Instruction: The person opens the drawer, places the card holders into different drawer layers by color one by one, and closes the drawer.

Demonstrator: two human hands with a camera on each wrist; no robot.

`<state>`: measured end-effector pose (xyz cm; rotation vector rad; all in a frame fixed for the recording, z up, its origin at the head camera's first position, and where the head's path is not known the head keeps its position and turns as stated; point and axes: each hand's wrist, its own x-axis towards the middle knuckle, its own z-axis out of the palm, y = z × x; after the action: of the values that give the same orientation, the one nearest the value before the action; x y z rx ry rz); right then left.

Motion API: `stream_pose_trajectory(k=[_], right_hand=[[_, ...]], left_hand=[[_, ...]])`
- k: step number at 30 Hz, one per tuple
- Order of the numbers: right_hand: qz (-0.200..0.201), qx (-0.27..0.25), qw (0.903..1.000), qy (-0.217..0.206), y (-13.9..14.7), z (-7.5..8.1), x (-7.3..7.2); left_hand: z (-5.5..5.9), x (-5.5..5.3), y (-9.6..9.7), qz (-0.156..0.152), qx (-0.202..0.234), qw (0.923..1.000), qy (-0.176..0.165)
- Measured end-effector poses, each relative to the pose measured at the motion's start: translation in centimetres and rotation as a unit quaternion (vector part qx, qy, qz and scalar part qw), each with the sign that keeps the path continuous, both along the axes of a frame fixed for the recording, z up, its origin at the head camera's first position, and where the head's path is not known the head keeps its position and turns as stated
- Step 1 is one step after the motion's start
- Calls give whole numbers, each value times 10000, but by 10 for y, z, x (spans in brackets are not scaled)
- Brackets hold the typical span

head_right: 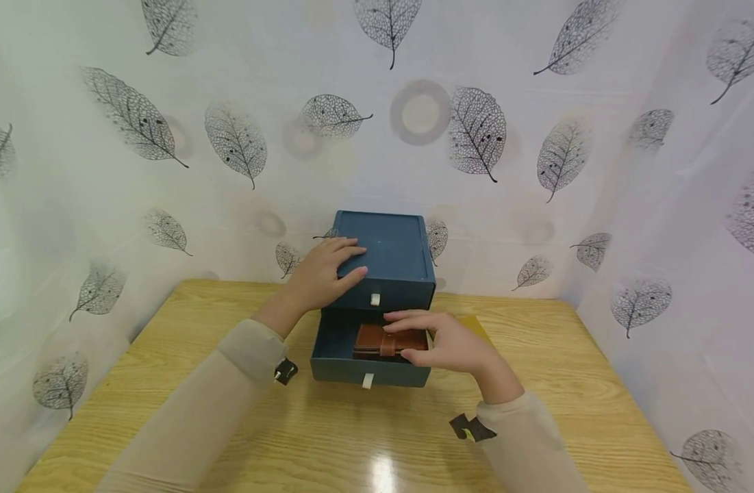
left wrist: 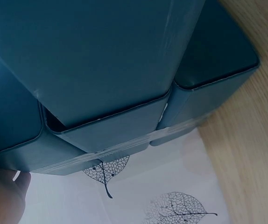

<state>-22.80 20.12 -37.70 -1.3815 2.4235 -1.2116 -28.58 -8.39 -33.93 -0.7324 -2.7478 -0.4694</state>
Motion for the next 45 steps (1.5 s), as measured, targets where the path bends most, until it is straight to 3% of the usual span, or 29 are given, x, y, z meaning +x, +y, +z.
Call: stream_pose_trajectory(k=[5,19,30,40,45], right_hand=[[-355,223,9989,193,-3,-2,3],[-623,-56,9977,243,-4,-2,9],[-1116,-211,9896,887,-4,-5,17],[-1457,-492,9845,847,-5,-5,32],[-1659,-860,9756,1153,-7,-8,41]], left_hand=[[-2,0,0,-4,19,10000,-44],[-3,0,-2,-25,156,9999,-13],[0,2,0,-53,144,9999,-62],[-1,2,-1,18,176,9998,-64],[-1,1,0,-45,188,9998,-31]])
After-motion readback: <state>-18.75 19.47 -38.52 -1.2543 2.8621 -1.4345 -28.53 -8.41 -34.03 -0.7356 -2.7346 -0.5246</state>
